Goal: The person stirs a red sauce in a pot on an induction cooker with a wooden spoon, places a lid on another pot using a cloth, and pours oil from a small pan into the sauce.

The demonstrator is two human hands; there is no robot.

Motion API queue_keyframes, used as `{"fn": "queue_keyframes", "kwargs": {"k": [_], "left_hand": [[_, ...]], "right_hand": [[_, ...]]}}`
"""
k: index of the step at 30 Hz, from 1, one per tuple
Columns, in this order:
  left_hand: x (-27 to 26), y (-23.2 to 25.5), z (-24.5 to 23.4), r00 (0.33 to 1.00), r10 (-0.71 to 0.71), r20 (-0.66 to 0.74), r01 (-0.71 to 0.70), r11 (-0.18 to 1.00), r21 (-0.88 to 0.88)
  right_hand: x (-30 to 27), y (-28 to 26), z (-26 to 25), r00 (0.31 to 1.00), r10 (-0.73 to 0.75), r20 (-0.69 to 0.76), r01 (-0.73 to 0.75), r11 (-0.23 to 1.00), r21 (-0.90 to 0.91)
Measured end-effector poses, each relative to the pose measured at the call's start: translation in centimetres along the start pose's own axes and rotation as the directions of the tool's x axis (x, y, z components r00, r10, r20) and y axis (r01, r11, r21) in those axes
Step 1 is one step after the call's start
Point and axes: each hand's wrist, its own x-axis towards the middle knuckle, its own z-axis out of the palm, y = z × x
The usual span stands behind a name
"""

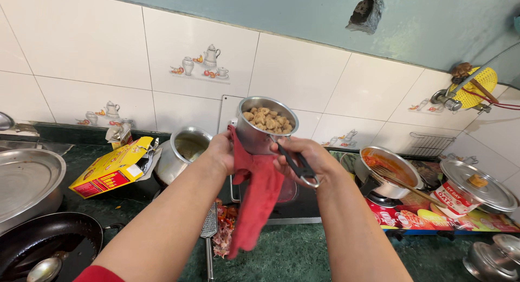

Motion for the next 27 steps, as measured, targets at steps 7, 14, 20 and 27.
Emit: {"fn": "queue_keyframes", "kwargs": {"k": [7,14,20,27], "left_hand": [[-0.5,1.7,-0.7,0.998,-0.013,-0.06,0.011,0.999,-0.036],[-0.7,3.5,-0.8,0.976,0.158,-0.149,-0.16,0.987,-0.001],[-4.5,3.4,0.7,0.857,0.397,-0.328,-0.237,0.87,0.433],[-11.9,-5.5,1.8,0.976,0.025,-0.216,0.164,0.568,0.807]], "right_hand": [[-1.1,1.1,-1.0,0.999,0.039,0.03,-0.037,0.998,-0.06],[-1.8,1.5,-1.7,0.998,0.068,-0.001,-0.068,0.997,-0.035],[-1.3,2.3,-4.1,0.995,0.024,-0.101,-0.03,0.998,-0.053],[2.2,6.4,-8.0,0.97,-0.072,-0.23,0.051,0.994,-0.095]]}}
